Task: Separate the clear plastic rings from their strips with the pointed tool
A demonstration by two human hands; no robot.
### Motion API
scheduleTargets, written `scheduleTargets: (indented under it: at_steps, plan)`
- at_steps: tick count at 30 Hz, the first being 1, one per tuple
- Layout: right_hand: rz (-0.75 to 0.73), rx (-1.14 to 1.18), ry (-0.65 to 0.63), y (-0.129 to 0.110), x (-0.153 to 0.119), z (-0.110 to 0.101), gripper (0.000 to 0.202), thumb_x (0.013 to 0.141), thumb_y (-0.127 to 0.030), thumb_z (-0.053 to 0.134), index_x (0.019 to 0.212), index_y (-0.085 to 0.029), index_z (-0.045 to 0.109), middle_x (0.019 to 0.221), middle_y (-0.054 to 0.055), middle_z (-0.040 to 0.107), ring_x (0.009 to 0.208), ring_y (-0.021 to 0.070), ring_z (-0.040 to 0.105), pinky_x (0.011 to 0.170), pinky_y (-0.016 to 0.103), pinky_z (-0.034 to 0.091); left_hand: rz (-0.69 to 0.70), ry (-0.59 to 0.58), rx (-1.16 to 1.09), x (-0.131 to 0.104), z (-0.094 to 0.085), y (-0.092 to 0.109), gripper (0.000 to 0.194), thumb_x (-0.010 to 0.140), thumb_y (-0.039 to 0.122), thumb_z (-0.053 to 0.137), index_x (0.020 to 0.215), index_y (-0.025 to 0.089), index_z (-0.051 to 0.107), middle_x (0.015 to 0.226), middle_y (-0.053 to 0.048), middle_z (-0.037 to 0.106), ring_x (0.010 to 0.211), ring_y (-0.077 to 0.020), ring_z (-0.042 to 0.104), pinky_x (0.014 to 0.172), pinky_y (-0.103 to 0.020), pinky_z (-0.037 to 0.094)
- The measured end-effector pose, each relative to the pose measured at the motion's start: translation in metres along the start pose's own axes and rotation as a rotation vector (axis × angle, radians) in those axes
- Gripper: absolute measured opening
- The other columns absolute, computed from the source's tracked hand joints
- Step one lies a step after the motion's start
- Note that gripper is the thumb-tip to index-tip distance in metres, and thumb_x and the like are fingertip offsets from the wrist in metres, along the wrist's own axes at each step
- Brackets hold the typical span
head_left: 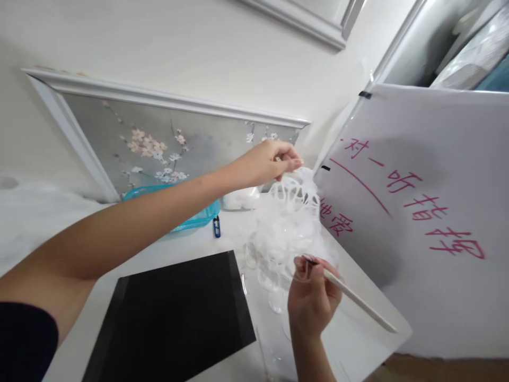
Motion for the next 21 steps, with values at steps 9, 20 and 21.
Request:
scheduleTargets:
  at_steps: [9, 20, 21]
  plan:
    - [0.716, 0.241, -0.129, 0.047, -0.035, 0.021, 0.018, 0.067, -0.032, 0.089, 0.08, -0.023, 0.079, 0.083, 0.001, 0.078, 0.078, 0.0139, 0.071, 0.078, 0.026, 0.058, 0.24, -0.231, 0.511, -0.128, 0.053, -0.001, 0.039, 0.092, 0.014, 0.048, 0.13, 0.016, 0.057, 0.137, -0.013, 0.06, 0.121, -0.0287, 0.059, 0.102, -0.042, 0.046]
    - [1.24, 0.632, -0.933, 0.035, -0.134, 0.112, 0.013, 0.075, -0.037, 0.084, 0.076, -0.026, 0.077, 0.074, -0.002, 0.076, 0.066, 0.0135, 0.072, 0.063, 0.024, 0.055, -0.332, -0.266, 0.175, -0.256, 0.006, -0.016, 0.054, 0.085, 0.018, 0.063, 0.138, 0.028, 0.057, 0.137, -0.003, 0.064, 0.124, -0.026, 0.061, 0.106, -0.039, 0.05]
    - [1.214, 0.594, -1.057, 0.028, -0.137, 0.125, 0.014, 0.075, -0.037, 0.083, 0.076, -0.025, 0.077, 0.073, -0.002, 0.076, 0.066, 0.0135, 0.072, 0.064, 0.025, 0.055, -0.29, -0.253, 0.163, -0.259, -0.002, -0.011, 0.056, 0.084, 0.017, 0.063, 0.138, 0.03, 0.057, 0.135, -0.001, 0.065, 0.122, -0.0236, 0.063, 0.105, -0.034, 0.051]
Point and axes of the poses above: each hand's wrist, its own x-axis towards the middle knuckle, its own z-axis out of the palm, y = z × x, the point moved 5 cm from there along x, towards the middle knuckle
